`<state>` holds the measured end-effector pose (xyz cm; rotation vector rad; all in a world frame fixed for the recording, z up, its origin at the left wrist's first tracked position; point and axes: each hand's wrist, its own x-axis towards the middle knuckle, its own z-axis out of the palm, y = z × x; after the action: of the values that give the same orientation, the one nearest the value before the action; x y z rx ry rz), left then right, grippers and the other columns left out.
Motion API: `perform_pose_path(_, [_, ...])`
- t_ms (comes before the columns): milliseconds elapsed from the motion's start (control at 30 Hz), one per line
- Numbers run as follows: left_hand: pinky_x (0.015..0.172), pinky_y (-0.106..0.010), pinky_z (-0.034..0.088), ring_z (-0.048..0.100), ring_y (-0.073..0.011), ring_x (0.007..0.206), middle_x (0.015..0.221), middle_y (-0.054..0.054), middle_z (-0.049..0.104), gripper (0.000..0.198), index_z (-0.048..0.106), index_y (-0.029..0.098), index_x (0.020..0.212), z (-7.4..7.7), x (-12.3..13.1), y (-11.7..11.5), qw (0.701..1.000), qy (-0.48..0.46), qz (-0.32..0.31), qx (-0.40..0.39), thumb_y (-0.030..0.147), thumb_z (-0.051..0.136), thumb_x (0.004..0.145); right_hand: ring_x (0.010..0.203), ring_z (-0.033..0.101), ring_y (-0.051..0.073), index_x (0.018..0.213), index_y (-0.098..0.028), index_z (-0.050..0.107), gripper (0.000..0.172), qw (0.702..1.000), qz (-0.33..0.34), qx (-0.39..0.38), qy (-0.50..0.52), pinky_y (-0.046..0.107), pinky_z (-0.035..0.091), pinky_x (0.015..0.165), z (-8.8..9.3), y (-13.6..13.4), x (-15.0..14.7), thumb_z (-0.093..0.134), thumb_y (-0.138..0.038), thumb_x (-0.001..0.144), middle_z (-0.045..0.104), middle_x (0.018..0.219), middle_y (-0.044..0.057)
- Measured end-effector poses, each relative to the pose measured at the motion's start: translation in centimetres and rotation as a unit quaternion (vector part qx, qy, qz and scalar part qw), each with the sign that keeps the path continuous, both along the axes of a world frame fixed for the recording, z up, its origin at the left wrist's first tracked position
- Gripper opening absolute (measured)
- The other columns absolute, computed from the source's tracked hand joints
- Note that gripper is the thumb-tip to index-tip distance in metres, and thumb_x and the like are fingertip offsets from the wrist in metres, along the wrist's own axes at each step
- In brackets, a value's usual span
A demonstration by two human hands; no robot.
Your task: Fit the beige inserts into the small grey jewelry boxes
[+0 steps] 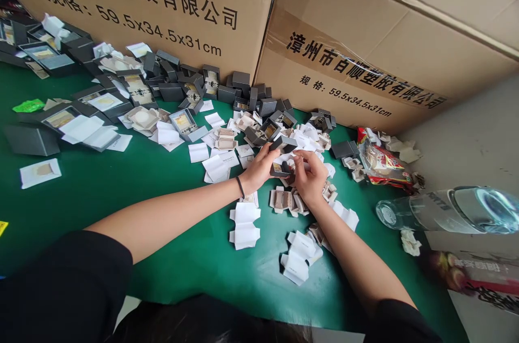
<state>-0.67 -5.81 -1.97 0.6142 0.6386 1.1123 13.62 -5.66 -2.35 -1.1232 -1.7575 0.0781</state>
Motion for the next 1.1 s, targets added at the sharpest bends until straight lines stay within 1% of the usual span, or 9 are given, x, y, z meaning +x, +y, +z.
perform_pose_path(167, [0.067, -0.036, 0.056, 0.061, -0.0164, 0.082, 0.094, -0.001, 0.059, 0.023, 0.051, 0.023, 0.103, -0.4, 0.1, 0.1, 1.000, 0.013, -0.008, 0.011, 0.029, 0.052, 0.081, 0.073, 0.062, 0.015, 0.084, -0.020, 0.063, 0.014, 1.000, 0.003, 0.029, -0.010, 0.027, 0.048, 0.065, 0.2, 0.1, 0.0, 0.049, -0.023, 0.088, 0.067, 0.078, 0.003])
perform_pose_path(300, [0.065, -0.032, 0.056, 0.061, -0.0149, 0.078, 0.093, -0.001, 0.059, 0.029, 0.049, 0.025, 0.109, -0.5, 0.1, 0.0, 0.999, 0.038, -0.015, 0.009, 0.025, 0.051, 0.080, 0.071, 0.062, 0.015, 0.085, -0.019, 0.063, 0.014, 0.999, 0.005, 0.039, -0.013, 0.027, 0.047, 0.064, 0.3, 0.0, 0.0, 0.050, -0.022, 0.088, 0.066, 0.076, 0.003])
perform_pose_path(467, [0.066, -0.036, 0.056, 0.060, -0.0167, 0.082, 0.096, -0.003, 0.058, 0.025, 0.049, 0.023, 0.105, -0.2, 0.0, 0.0, 1.000, 0.014, -0.015, 0.015, 0.028, 0.050, 0.081, 0.074, 0.062, 0.015, 0.086, -0.020, 0.063, 0.016, 0.999, 0.026, 0.024, -0.027, 0.028, 0.048, 0.066, 0.1, 0.0, 0.0, 0.047, -0.018, 0.088, 0.066, 0.080, 0.004])
perform_pose_path(600, [0.069, -0.035, 0.055, 0.059, -0.0146, 0.081, 0.089, 0.000, 0.056, 0.021, 0.050, 0.022, 0.099, 0.1, -0.1, 0.0, 1.000, -0.002, -0.017, 0.012, 0.028, 0.051, 0.079, 0.075, 0.062, 0.016, 0.088, -0.021, 0.064, 0.022, 0.998, 0.029, 0.012, -0.047, 0.029, 0.049, 0.066, -0.3, 0.0, 0.1, 0.042, -0.018, 0.089, 0.065, 0.081, 0.005])
perform_pose_path(767, [0.069, -0.031, 0.053, 0.058, -0.0132, 0.077, 0.087, 0.001, 0.056, 0.030, 0.050, 0.023, 0.104, 0.0, -0.2, -0.1, 0.999, 0.000, -0.037, 0.035, 0.024, 0.052, 0.074, 0.074, 0.061, 0.015, 0.092, -0.022, 0.064, 0.026, 0.997, 0.028, 0.006, -0.068, 0.028, 0.048, 0.064, -0.4, 0.0, 0.1, 0.039, -0.019, 0.091, 0.064, 0.082, 0.005])
perform_pose_path(833, [0.070, -0.029, 0.051, 0.057, -0.0131, 0.077, 0.088, 0.001, 0.057, 0.035, 0.050, 0.024, 0.107, -0.1, -0.2, -0.1, 0.998, 0.015, -0.040, 0.039, 0.022, 0.052, 0.072, 0.073, 0.061, 0.015, 0.092, -0.022, 0.065, 0.025, 0.997, 0.030, 0.018, -0.070, 0.027, 0.047, 0.063, -0.3, 0.0, 0.0, 0.040, -0.019, 0.090, 0.064, 0.082, 0.005])
perform_pose_path(933, [0.072, -0.024, 0.047, 0.054, -0.0116, 0.079, 0.086, 0.002, 0.056, 0.039, 0.052, 0.023, 0.107, -0.5, -0.2, -0.1, 0.996, 0.068, -0.025, 0.053, 0.016, 0.054, 0.068, 0.069, 0.059, 0.015, 0.092, -0.022, 0.065, 0.021, 0.997, 0.022, 0.031, -0.062, 0.027, 0.046, 0.060, -0.3, -0.2, 0.0, 0.044, -0.021, 0.090, 0.063, 0.078, 0.004])
perform_pose_path(1000, [0.073, -0.021, 0.045, 0.052, -0.0106, 0.080, 0.086, 0.002, 0.056, 0.040, 0.054, 0.022, 0.104, -0.8, -0.2, 0.0, 0.993, 0.103, -0.012, 0.065, 0.013, 0.054, 0.065, 0.066, 0.058, 0.014, 0.093, -0.022, 0.066, 0.020, 0.998, 0.017, 0.027, -0.059, 0.026, 0.045, 0.058, -0.3, -0.3, 0.0, 0.046, -0.023, 0.089, 0.062, 0.075, 0.004])
perform_pose_path(1100, [0.071, -0.020, 0.043, 0.051, -0.0103, 0.078, 0.085, 0.002, 0.055, 0.038, 0.055, 0.021, 0.103, -0.9, -0.2, 0.1, 0.989, 0.134, -0.009, 0.069, 0.013, 0.054, 0.065, 0.061, 0.054, 0.013, 0.093, -0.022, 0.067, 0.020, 0.998, 0.012, 0.014, -0.059, 0.026, 0.043, 0.056, -0.4, -0.2, 0.0, 0.048, -0.025, 0.089, 0.059, 0.070, 0.003])
